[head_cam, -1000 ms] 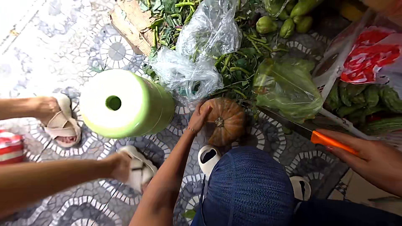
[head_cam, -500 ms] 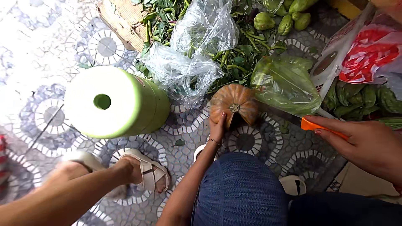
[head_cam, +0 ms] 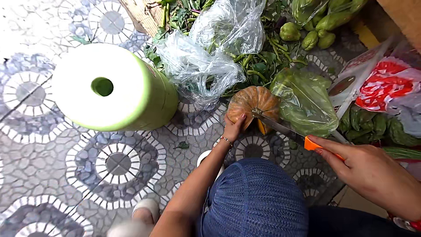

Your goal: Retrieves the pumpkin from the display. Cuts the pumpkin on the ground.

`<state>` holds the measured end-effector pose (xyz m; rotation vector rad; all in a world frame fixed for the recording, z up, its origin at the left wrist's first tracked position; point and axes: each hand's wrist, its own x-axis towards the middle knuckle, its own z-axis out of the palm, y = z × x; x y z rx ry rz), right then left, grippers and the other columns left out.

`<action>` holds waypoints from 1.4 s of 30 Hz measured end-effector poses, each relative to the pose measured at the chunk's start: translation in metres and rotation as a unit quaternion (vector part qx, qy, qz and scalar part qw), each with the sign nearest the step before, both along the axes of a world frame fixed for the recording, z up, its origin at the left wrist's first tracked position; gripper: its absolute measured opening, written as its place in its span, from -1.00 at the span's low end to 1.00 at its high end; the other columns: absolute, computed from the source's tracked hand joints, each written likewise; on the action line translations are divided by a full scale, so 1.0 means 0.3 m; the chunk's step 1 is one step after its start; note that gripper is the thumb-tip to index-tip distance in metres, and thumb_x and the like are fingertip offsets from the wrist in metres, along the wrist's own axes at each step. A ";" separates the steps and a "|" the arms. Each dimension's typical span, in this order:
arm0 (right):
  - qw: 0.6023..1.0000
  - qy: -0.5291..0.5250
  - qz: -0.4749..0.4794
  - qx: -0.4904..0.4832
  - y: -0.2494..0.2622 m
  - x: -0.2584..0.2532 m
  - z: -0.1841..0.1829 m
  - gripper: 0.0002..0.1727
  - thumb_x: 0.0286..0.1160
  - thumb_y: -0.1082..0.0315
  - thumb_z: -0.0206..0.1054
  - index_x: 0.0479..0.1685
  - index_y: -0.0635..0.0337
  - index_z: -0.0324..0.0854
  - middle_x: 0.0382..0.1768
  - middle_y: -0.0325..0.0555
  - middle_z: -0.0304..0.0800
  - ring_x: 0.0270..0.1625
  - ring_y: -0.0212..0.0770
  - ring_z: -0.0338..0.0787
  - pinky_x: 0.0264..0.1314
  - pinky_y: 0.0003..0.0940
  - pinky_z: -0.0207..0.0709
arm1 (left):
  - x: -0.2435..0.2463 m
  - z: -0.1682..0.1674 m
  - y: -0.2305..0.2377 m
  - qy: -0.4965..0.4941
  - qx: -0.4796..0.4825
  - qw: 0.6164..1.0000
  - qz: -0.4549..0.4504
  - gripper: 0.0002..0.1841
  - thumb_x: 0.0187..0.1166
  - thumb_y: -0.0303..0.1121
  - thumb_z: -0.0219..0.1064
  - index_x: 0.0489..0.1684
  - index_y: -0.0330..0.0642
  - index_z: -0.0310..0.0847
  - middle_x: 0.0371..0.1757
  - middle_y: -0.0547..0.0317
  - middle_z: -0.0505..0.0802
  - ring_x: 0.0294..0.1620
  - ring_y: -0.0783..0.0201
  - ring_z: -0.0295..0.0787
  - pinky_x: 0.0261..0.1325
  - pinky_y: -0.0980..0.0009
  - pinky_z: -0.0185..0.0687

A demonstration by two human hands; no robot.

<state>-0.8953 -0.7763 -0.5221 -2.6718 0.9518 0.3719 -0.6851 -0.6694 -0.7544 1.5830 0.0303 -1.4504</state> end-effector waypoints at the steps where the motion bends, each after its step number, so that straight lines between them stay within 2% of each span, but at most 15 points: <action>1: 1.000 0.005 0.000 -0.003 0.002 0.007 0.006 -0.47 0.71 0.07 -0.02 0.40 -0.01 0.77 -0.43 0.11 0.89 -0.47 0.22 0.84 -0.50 0.20 0.57 | 0.000 -0.001 -0.001 0.000 0.002 1.000 -0.002 -0.07 0.75 0.02 0.23 0.90 -0.01 -0.47 0.56 -0.37 0.51 0.42 -0.18 0.63 0.33 -0.11 0.63; 6: 0.999 0.037 0.014 -0.017 0.021 0.049 0.035 -0.47 0.72 0.10 -0.04 0.41 0.00 0.77 -0.51 0.09 0.84 -0.54 0.22 0.79 -0.59 0.16 0.52 | 0.005 -0.008 -0.002 -0.022 0.013 1.000 -0.017 -0.05 0.72 0.03 0.28 0.89 -0.07 -0.42 0.55 -0.38 0.53 0.45 -0.18 0.62 0.39 -0.12 0.59; 8: 0.999 0.048 0.012 -0.012 0.028 0.065 0.046 -0.47 0.71 0.12 -0.03 0.42 0.01 0.76 -0.50 0.10 0.84 -0.54 0.23 0.79 -0.58 0.17 0.53 | 0.016 -0.019 0.006 -0.057 0.018 0.998 -0.033 -0.02 0.64 0.04 0.37 0.87 -0.17 -0.26 0.61 -0.41 0.47 0.52 -0.21 0.55 0.51 -0.12 0.49; 9: 0.999 0.050 0.009 -0.008 0.031 0.072 0.052 -0.48 0.71 0.13 -0.02 0.41 0.02 0.76 -0.50 0.11 0.84 -0.54 0.23 0.79 -0.58 0.17 0.53 | 0.025 -0.024 0.008 -0.070 0.022 0.997 -0.036 -0.03 0.58 0.04 0.43 0.84 -0.22 -0.14 0.61 -0.43 0.45 0.52 -0.24 0.52 0.51 -0.13 0.47; 11: 0.998 0.058 0.004 0.005 0.035 0.084 0.066 -0.49 0.70 0.16 0.00 0.42 0.03 0.75 -0.50 0.12 0.84 -0.54 0.23 0.79 -0.57 0.18 0.53 | 0.038 -0.022 0.006 -0.071 0.017 0.997 -0.029 -0.07 0.52 -0.03 0.51 0.76 -0.29 -0.01 0.53 -0.41 0.53 0.43 -0.19 0.60 0.43 -0.08 0.55; 13: 0.998 0.068 0.002 0.013 0.044 0.095 0.079 -0.50 0.69 0.18 0.03 0.45 0.04 0.73 -0.48 0.14 0.85 -0.53 0.26 0.79 -0.56 0.20 0.55 | 0.044 -0.009 0.003 -0.054 0.002 0.998 -0.017 -0.09 0.54 -0.12 0.51 0.74 -0.33 -0.03 0.42 -0.33 0.63 0.33 -0.08 0.70 0.39 0.01 0.62; 19: 0.996 0.085 0.005 -0.007 0.056 0.106 0.079 -0.50 0.70 0.20 0.02 0.47 0.05 0.72 -0.51 0.15 0.82 -0.57 0.28 0.76 -0.61 0.18 0.52 | 0.045 0.003 -0.004 -0.022 -0.011 1.000 0.018 -0.11 0.54 -0.23 0.52 0.73 -0.32 -0.08 0.35 -0.30 0.67 0.26 0.00 0.74 0.35 0.08 0.65; 26: 0.996 0.089 0.002 0.003 0.043 0.100 0.089 -0.50 0.70 0.20 0.02 0.47 0.06 0.72 -0.52 0.12 0.82 -0.57 0.25 0.77 -0.60 0.17 0.52 | 0.037 0.005 -0.006 -0.029 -0.001 0.999 0.013 -0.07 0.46 -0.25 0.59 0.71 -0.29 -0.06 0.32 -0.29 0.68 0.24 0.00 0.75 0.32 0.07 0.66; 30: 0.993 0.114 0.023 -0.009 0.005 0.135 0.107 -0.49 0.73 0.14 -0.02 0.45 0.01 0.73 -0.55 0.11 0.80 -0.53 0.26 0.77 -0.58 0.18 0.51 | 0.043 -0.012 0.004 -0.049 -0.028 0.998 -0.023 -0.02 0.45 -0.20 0.59 0.82 -0.15 -0.07 0.45 -0.25 0.65 0.34 -0.03 0.71 0.38 0.00 0.64; 35: 0.978 0.185 0.086 -0.035 0.007 0.254 0.151 -0.52 0.69 0.26 0.06 0.48 0.00 0.70 -0.66 0.07 0.68 -0.58 0.25 0.74 -0.65 0.06 0.46 | 0.053 0.005 -0.007 -0.045 -0.032 0.998 -0.017 -0.06 0.46 -0.28 0.59 0.79 -0.22 -0.03 0.41 -0.26 0.67 0.31 0.00 0.74 0.38 0.05 0.65; 42: 0.975 0.189 0.115 -0.027 0.018 0.310 0.122 -0.53 0.67 0.32 0.09 0.48 0.10 0.68 -0.72 0.00 0.61 -0.64 0.16 0.71 -0.69 -0.05 0.43 | 0.046 0.007 -0.007 -0.043 -0.023 0.999 -0.012 -0.07 0.45 -0.28 0.60 0.76 -0.25 -0.01 0.36 -0.27 0.69 0.27 -0.01 0.76 0.34 0.03 0.68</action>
